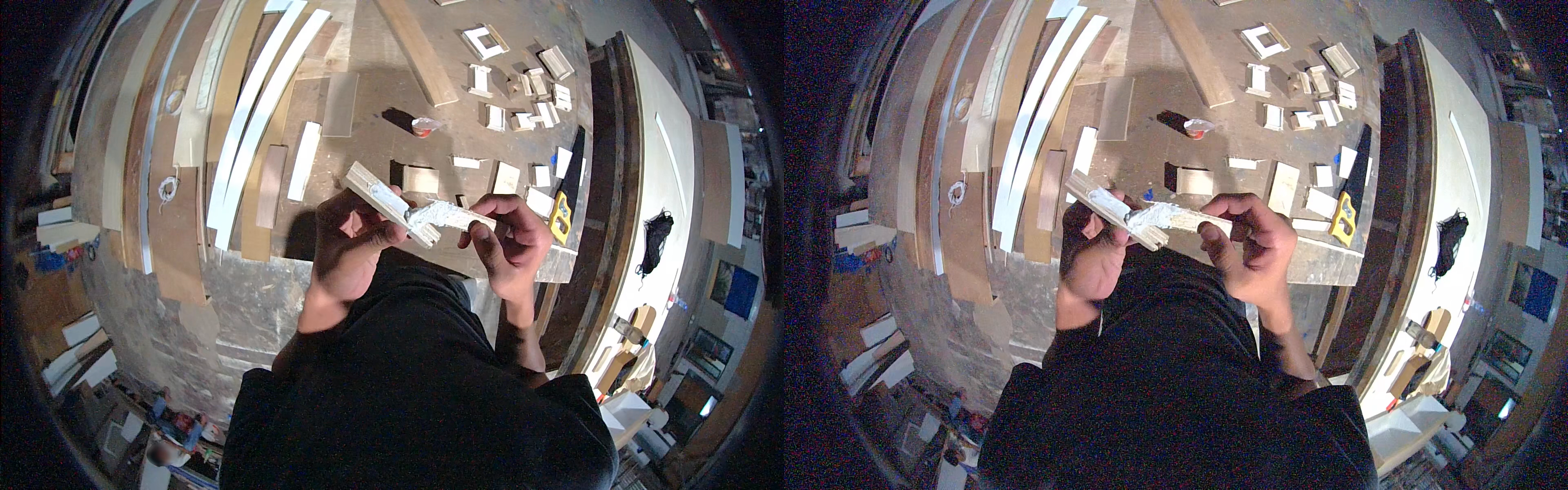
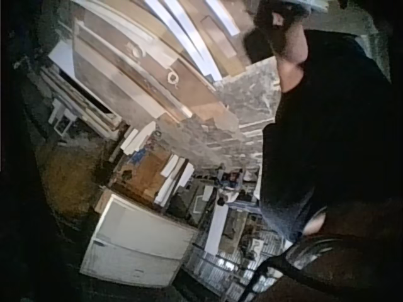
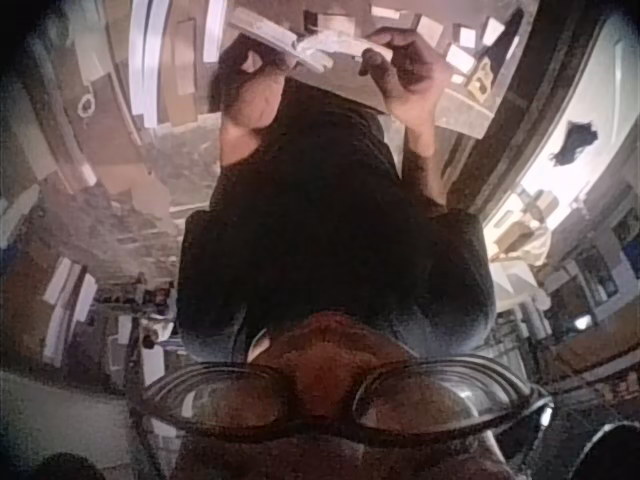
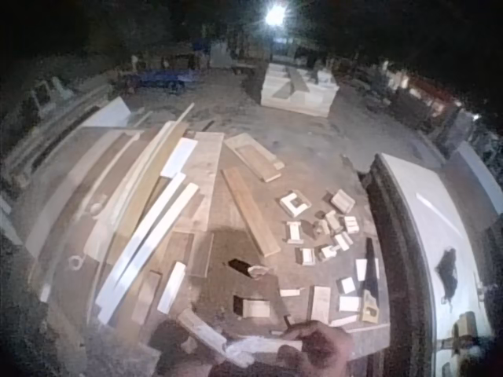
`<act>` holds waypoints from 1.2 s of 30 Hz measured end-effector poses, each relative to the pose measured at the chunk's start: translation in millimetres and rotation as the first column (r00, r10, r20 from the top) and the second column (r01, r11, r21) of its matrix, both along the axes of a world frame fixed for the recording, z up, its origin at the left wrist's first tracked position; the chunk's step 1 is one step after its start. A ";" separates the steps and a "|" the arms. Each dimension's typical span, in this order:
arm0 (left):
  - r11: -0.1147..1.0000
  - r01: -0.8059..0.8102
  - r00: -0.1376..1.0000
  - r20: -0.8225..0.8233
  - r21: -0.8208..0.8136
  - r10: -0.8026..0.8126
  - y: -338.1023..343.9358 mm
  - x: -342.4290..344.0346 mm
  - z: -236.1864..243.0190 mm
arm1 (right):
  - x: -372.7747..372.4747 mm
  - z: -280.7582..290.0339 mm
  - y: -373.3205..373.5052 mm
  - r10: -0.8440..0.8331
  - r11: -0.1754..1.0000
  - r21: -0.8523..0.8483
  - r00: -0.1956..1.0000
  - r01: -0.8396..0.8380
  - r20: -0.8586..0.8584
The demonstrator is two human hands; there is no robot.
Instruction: The person joins small wooden pieces together, uses a saw to cut a thin strip of wood, and applies wood glue to the surfaces to assemble a small structure.
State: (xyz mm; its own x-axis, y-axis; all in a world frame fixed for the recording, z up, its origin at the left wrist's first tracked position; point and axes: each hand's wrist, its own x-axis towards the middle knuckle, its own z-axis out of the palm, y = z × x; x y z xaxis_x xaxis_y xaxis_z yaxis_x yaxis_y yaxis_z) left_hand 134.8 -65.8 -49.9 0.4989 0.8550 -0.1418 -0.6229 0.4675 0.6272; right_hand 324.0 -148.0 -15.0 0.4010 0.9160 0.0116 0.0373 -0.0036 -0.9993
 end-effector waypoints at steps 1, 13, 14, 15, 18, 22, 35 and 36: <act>1.000 -0.018 0.998 -0.066 0.022 0.019 0.2 1.9 4.2 | -0.5 -0.9 -1.4 -0.003 1.000 0.000 1.000 0.003 0.001; 0.962 -0.113 0.963 -0.209 0.249 0.168 -0.2 8.2 3.1 | 1.6 -10.3 -3.7 0.081 0.997 0.027 0.933 -0.077 -0.350; 0.966 -0.115 0.961 -0.220 0.233 0.168 0.0 7.4 1.6 | 2.5 -9.0 -4.0 0.087 0.996 0.019 0.887 -0.088 -0.453; 0.966 -0.114 0.961 -0.220 0.232 0.166 0.2 6.7 1.1 | 3.5 -8.0 -4.4 0.090 0.995 0.013 0.830 -0.100 -0.550; 0.970 -0.106 0.957 -0.242 0.220 0.160 0.3 4.2 -2.2 | 7.6 -9.5 -4.3 0.116 0.992 0.110 0.705 -0.054 -0.700; 0.952 -0.131 0.973 -0.149 0.276 0.178 1.2 6.2 -4.7 | 8.1 -4.7 -0.1 0.086 0.995 0.095 0.803 -0.037 -0.589; 0.890 -0.151 0.948 -0.192 0.431 0.254 2.0 8.5 3.2 | -4.0 -2.8 5.8 0.027 1.000 0.011 0.953 -0.025 -0.301; 0.890 -0.151 0.948 -0.191 0.431 0.254 1.6 8.2 3.1 | -4.0 -3.8 4.6 0.028 1.000 0.006 0.955 -0.028 -0.294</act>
State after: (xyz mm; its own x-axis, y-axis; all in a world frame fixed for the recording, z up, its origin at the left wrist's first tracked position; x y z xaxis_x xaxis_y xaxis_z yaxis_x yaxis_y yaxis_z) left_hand 143.1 -64.1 -46.8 0.3039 0.9411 0.1481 -0.4860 0.0195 0.8738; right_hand 320.0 -143.5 -18.7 0.3608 0.9271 -0.1018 -0.2585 -0.0055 -0.9660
